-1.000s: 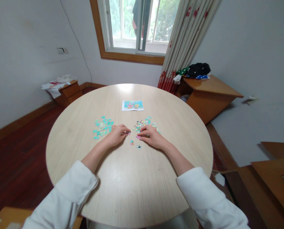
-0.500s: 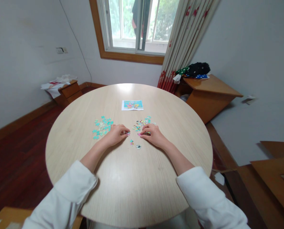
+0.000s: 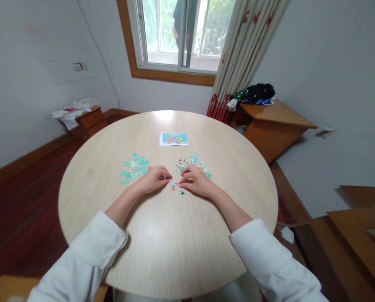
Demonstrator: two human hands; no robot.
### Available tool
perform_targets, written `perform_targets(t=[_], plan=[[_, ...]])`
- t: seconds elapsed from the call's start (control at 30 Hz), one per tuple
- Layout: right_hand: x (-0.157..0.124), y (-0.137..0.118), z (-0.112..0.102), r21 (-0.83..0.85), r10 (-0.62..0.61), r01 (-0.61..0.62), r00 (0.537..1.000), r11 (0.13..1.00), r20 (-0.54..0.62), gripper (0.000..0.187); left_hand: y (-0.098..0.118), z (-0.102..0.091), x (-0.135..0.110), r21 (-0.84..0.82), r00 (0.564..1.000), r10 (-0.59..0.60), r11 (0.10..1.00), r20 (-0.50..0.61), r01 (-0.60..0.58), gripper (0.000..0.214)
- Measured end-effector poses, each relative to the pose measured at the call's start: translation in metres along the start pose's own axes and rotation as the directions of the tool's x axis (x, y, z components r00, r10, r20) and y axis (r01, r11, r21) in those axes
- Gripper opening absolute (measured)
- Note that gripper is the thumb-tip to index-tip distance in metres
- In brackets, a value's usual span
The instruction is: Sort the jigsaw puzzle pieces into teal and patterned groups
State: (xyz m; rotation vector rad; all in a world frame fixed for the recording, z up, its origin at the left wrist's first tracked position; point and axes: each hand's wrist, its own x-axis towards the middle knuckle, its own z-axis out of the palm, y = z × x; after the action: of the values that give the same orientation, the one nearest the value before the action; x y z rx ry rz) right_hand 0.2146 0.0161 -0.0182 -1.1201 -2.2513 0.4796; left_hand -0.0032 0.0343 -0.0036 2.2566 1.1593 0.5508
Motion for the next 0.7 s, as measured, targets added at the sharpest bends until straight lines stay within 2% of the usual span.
perform_targets(t=[0.17,0.3,0.47,0.7], plan=[[0.000,-0.008,0.002,0.047,-0.019,0.019,1.000,0.999,-0.002,0.008,0.001,0.000,-0.001,-0.057,1.000,0.013,0.998,0.012,-0.012,0.017],[0.004,-0.002,-0.001,0.027,0.063,-0.060,0.988,0.998,-0.142,0.014,-0.002,0.002,-0.002,-0.092,1.000,0.008,0.996,0.012,-0.006,0.015],[0.005,0.018,-0.003,-0.008,0.211,-0.226,0.924,0.974,-0.320,0.014,-0.003,0.005,-0.003,-0.169,0.998,-0.005,0.985,0.063,0.015,0.013],[0.001,0.044,-0.010,-0.015,0.346,-0.381,0.856,0.925,-0.385,0.021,0.004,0.000,-0.004,-0.235,0.986,0.001,0.971,0.165,0.039,0.009]])
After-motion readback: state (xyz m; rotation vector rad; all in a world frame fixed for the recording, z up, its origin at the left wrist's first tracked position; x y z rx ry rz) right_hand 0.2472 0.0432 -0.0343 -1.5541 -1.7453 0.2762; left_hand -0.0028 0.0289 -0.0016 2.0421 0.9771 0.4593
